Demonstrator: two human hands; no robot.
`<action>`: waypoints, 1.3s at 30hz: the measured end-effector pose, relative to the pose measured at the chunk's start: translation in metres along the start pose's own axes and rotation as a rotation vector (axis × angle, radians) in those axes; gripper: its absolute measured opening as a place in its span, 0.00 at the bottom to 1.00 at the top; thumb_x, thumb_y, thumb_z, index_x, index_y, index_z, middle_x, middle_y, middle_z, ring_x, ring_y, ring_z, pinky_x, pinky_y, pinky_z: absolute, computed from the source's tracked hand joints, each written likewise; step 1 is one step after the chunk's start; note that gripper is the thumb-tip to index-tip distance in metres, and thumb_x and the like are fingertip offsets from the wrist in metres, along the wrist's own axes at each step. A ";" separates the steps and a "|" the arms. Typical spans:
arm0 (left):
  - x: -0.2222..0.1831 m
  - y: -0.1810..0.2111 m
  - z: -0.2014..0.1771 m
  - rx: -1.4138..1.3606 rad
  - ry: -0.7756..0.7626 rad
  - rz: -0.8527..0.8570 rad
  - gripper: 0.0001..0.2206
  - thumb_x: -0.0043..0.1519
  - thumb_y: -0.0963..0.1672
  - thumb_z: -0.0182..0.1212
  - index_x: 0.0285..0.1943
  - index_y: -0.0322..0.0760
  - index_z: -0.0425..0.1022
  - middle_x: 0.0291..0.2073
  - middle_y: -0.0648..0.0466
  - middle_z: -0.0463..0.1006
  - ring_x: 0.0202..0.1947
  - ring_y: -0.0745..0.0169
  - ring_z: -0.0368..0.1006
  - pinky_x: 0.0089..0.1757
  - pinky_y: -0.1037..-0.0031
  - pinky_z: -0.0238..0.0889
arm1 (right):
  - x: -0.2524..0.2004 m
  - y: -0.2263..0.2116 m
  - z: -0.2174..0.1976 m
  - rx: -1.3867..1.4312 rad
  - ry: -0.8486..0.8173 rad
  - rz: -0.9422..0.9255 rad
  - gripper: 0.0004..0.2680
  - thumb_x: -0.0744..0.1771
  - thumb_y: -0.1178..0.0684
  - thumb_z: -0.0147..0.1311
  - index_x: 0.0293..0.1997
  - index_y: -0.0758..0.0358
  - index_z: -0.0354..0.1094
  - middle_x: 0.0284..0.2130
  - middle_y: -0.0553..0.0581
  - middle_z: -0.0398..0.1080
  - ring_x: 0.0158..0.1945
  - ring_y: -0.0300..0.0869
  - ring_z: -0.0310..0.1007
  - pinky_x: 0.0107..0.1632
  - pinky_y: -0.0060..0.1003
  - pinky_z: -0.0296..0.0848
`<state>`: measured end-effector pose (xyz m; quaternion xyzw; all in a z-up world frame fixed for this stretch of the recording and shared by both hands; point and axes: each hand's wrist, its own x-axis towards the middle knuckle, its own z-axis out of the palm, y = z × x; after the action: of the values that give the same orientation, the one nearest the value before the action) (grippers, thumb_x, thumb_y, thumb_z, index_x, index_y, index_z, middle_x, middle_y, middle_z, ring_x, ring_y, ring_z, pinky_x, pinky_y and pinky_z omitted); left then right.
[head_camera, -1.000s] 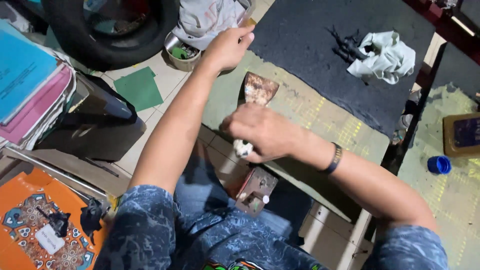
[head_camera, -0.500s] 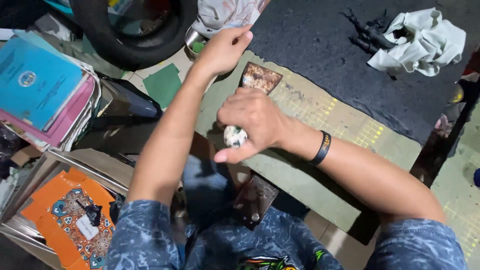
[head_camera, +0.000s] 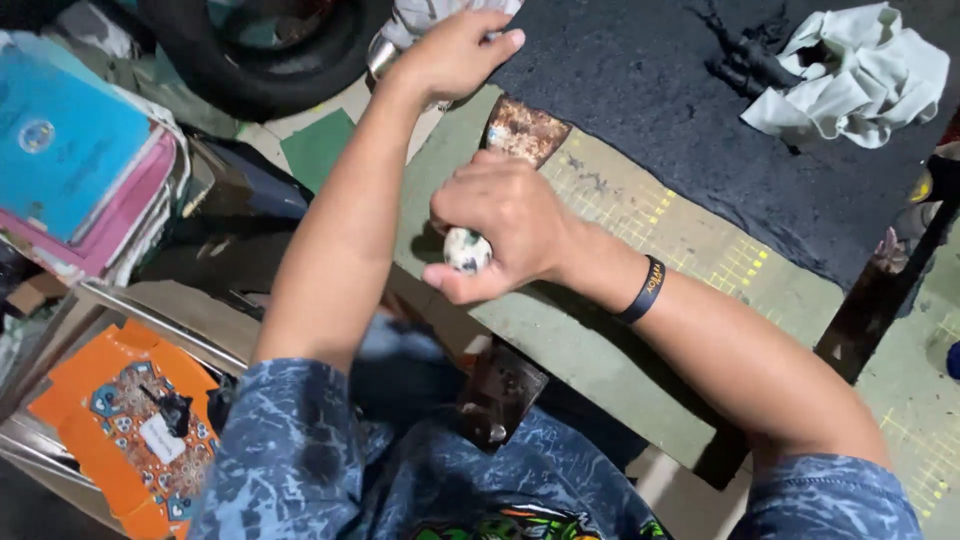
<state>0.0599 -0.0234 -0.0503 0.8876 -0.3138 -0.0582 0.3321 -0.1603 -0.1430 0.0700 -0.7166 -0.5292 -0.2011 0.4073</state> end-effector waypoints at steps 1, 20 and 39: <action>0.000 -0.014 0.009 -0.008 0.015 0.142 0.22 0.76 0.51 0.49 0.70 0.30 0.67 0.62 0.38 0.74 0.56 0.36 0.73 0.44 0.53 0.63 | -0.001 0.002 0.003 -0.077 0.007 0.031 0.14 0.66 0.40 0.49 0.25 0.59 0.60 0.16 0.50 0.57 0.19 0.43 0.59 0.31 0.39 0.57; -0.015 0.030 0.004 0.045 0.171 0.127 0.18 0.75 0.53 0.47 0.64 0.39 0.66 0.52 0.39 0.78 0.41 0.35 0.74 0.33 0.56 0.57 | -0.005 0.003 0.005 -0.083 -0.047 0.049 0.15 0.66 0.40 0.53 0.27 0.60 0.61 0.16 0.50 0.56 0.20 0.44 0.60 0.31 0.39 0.58; -0.014 0.035 -0.002 0.086 0.076 0.116 0.16 0.76 0.52 0.46 0.56 0.35 0.66 0.39 0.40 0.75 0.31 0.36 0.69 0.31 0.54 0.54 | -0.010 0.012 0.004 -0.135 -0.057 -0.012 0.15 0.66 0.39 0.51 0.25 0.59 0.60 0.15 0.49 0.55 0.18 0.44 0.57 0.29 0.39 0.57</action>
<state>0.0316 -0.0344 -0.0287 0.8830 -0.3539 0.0083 0.3082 -0.1537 -0.1466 0.0563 -0.7448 -0.5299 -0.2183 0.3418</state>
